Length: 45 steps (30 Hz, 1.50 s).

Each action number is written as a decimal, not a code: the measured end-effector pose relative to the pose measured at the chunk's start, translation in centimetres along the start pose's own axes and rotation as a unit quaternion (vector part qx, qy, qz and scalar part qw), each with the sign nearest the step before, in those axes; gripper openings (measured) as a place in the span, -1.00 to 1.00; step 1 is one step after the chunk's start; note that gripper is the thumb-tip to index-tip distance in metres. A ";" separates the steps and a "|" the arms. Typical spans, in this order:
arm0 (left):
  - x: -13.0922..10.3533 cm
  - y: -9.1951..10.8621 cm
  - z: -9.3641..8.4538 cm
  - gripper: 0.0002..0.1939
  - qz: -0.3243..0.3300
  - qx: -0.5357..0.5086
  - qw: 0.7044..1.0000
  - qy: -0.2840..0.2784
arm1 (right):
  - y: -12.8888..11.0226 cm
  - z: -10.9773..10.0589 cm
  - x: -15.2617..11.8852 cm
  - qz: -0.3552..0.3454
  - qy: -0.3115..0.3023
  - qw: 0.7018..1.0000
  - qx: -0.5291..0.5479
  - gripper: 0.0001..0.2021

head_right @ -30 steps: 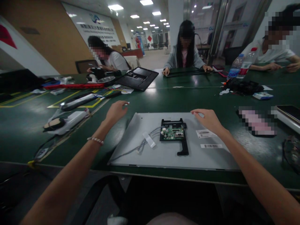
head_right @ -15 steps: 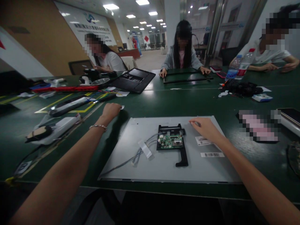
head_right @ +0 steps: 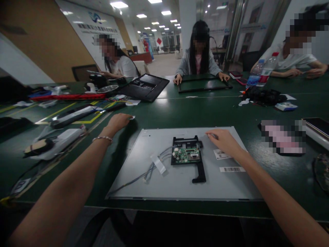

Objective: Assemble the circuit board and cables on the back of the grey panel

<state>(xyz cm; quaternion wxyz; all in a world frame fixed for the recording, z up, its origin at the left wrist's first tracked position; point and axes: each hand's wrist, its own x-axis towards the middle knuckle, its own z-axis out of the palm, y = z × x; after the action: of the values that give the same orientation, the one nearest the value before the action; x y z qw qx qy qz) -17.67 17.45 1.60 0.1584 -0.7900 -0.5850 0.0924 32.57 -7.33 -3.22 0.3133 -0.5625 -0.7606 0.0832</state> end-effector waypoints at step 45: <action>-12.8 26.4 -11.8 -0.79 0.220 -0.232 0.940 0.123 | -8.6 2.9 3.7 -0.036 0.045 0.992 0.116 -0.74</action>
<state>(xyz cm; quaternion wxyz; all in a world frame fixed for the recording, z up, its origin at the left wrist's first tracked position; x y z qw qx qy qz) 6.01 -3.42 2.67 0.0170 -0.9190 -0.3779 -0.1111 23.38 -6.33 -0.02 0.4135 -0.4974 -0.7507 0.1341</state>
